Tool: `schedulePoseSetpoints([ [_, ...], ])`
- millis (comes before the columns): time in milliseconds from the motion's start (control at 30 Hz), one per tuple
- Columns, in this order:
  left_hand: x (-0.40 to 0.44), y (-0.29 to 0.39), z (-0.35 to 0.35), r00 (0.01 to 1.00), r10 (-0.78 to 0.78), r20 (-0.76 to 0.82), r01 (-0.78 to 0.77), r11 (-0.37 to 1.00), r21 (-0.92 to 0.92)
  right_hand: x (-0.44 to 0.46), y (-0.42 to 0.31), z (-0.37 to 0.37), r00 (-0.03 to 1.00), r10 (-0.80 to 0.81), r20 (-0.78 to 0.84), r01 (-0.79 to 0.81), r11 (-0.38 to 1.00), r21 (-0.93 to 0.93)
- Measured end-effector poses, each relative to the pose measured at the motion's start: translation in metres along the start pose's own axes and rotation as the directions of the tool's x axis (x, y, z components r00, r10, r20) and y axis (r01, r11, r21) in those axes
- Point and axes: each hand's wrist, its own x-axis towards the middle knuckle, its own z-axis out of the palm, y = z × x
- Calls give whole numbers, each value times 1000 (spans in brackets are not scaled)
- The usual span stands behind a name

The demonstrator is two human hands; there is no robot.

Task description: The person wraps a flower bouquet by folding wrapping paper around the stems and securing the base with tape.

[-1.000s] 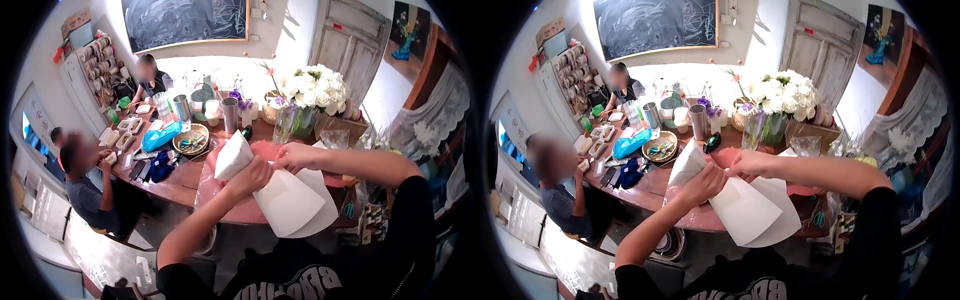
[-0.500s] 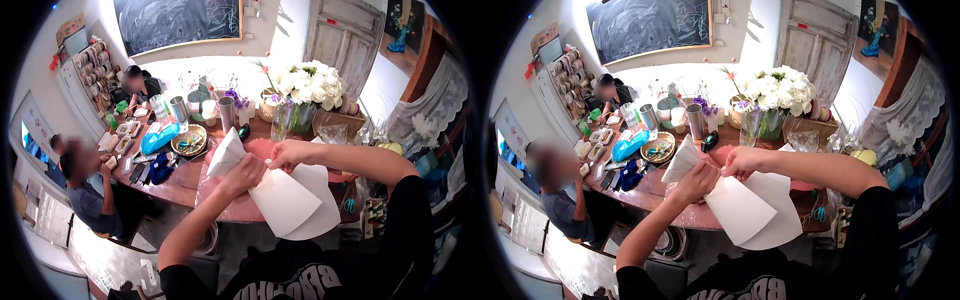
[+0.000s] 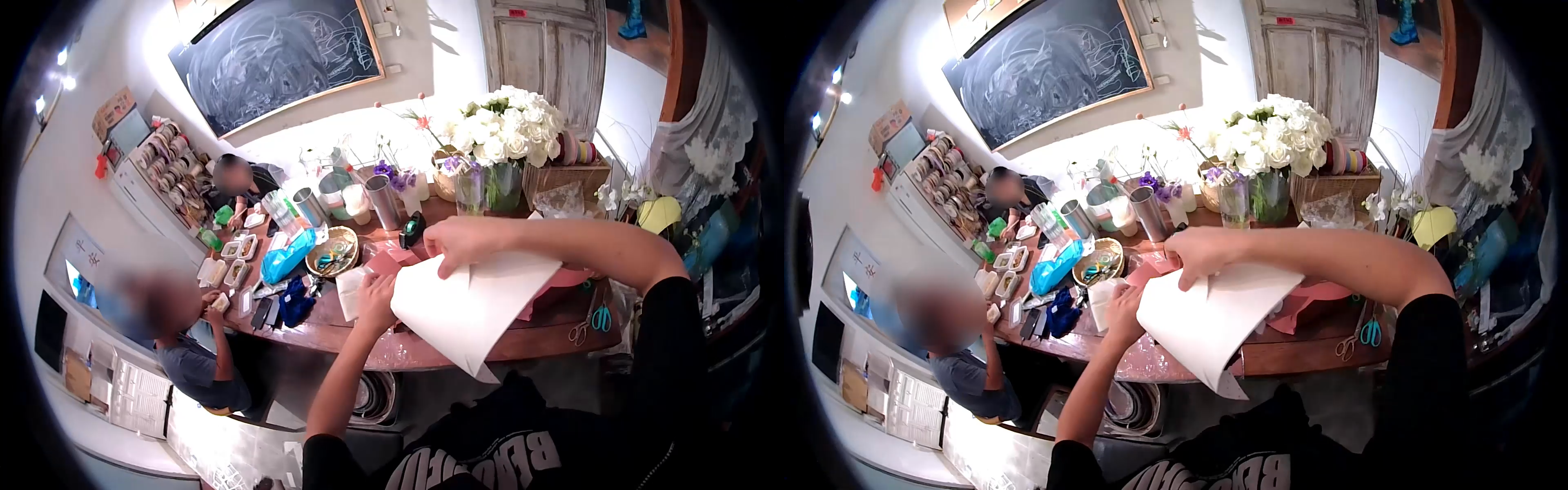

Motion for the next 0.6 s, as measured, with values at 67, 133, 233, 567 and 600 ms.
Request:
schedulePoseSetpoints([
  [67,-14,-16,26,1000,-12,19,12,999,-32,-11,-8,-28,971,-222,-89,172,908,-381],
  [133,-25,-15,36,996,-76,36,82,977,-197,-44,-32,-73,956,-144,-254,45,933,-358],
  [233,-40,-9,61,863,-497,92,380,518,-766,-106,-14,-126,742,-221,-633,286,958,2],
  [567,-66,-32,150,784,-616,-81,418,619,-665,-37,210,195,754,428,-498,356,371,858],
  [600,-64,-25,143,797,-600,-66,456,670,-586,-17,198,224,856,123,-502,324,629,707],
])
